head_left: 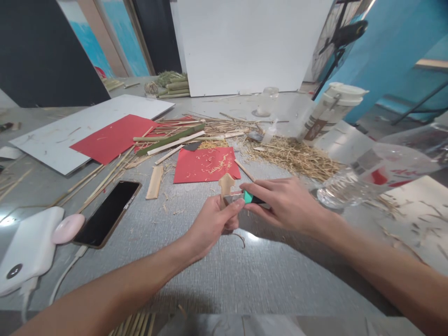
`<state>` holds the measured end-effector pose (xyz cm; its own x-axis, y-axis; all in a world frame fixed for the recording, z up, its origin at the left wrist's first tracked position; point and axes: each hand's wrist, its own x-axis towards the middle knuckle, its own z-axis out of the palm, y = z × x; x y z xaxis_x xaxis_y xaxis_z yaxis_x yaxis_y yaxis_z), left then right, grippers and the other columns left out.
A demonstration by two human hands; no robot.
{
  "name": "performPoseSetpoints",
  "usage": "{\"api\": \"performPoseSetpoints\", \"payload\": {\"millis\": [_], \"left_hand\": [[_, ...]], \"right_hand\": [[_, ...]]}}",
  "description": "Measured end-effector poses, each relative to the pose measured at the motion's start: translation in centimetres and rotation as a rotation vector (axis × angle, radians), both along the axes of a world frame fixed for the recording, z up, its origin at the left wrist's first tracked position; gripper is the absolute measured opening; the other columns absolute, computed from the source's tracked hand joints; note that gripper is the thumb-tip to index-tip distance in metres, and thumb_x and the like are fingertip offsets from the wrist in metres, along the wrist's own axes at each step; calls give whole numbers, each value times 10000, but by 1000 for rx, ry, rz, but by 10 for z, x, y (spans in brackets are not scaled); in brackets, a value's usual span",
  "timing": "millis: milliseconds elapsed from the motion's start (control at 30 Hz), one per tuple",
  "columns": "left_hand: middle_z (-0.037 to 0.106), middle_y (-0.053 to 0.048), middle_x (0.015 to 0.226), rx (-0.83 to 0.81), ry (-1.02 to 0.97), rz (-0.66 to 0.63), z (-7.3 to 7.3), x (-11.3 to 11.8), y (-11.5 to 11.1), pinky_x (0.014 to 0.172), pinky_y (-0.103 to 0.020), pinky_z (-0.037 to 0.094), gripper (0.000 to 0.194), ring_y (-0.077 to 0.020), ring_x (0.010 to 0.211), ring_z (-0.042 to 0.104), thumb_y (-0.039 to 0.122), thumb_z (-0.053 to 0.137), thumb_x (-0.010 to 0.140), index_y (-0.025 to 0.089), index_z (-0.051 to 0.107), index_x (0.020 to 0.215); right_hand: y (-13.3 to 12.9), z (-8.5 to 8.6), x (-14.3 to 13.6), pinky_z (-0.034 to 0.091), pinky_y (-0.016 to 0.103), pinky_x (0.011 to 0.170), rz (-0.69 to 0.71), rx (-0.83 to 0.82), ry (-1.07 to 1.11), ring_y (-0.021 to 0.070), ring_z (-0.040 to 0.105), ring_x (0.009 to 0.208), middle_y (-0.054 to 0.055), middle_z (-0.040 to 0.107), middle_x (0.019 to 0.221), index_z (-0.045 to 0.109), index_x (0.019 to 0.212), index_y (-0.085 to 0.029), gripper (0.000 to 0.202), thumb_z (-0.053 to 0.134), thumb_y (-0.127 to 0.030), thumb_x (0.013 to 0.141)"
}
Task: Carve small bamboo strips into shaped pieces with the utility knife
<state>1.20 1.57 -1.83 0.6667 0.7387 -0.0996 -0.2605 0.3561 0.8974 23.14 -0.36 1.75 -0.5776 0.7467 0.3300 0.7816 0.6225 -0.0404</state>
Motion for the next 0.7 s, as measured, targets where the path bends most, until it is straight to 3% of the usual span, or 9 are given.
{"api": "performPoseSetpoints", "payload": {"millis": [200, 400, 700], "left_hand": [[246, 106, 566, -8, -23, -21, -2, 0, 0, 537, -297, 159, 548, -76, 526, 214, 490, 736, 994, 229, 363, 688], [238, 109, 567, 21, -7, 10, -3, 1, -1, 521, -294, 126, 539, -69, 521, 161, 500, 727, 995, 232, 369, 694], [262, 133, 520, -79, -16, 109, 2, 2, -9, 451, -240, 169, 438, -58, 464, 165, 486, 797, 938, 211, 500, 769]], "right_hand": [[2, 2, -1, 286, 345, 607, 23, -39, -52, 207, 673, 692, 128, 784, 963, 677, 1265, -114, 449, 407, -450, 1137], [0, 1, -1, 295, 354, 602, 38, 24, -45, 222, 708, 706, 127, 799, 989, 665, 1277, -114, 494, 366, -489, 1159], [-8, -2, -11, 257, 350, 591, -60, 89, -97, 214, 706, 697, 71, 753, 880, 649, 1141, -137, 448, 346, -465, 1168]]}}
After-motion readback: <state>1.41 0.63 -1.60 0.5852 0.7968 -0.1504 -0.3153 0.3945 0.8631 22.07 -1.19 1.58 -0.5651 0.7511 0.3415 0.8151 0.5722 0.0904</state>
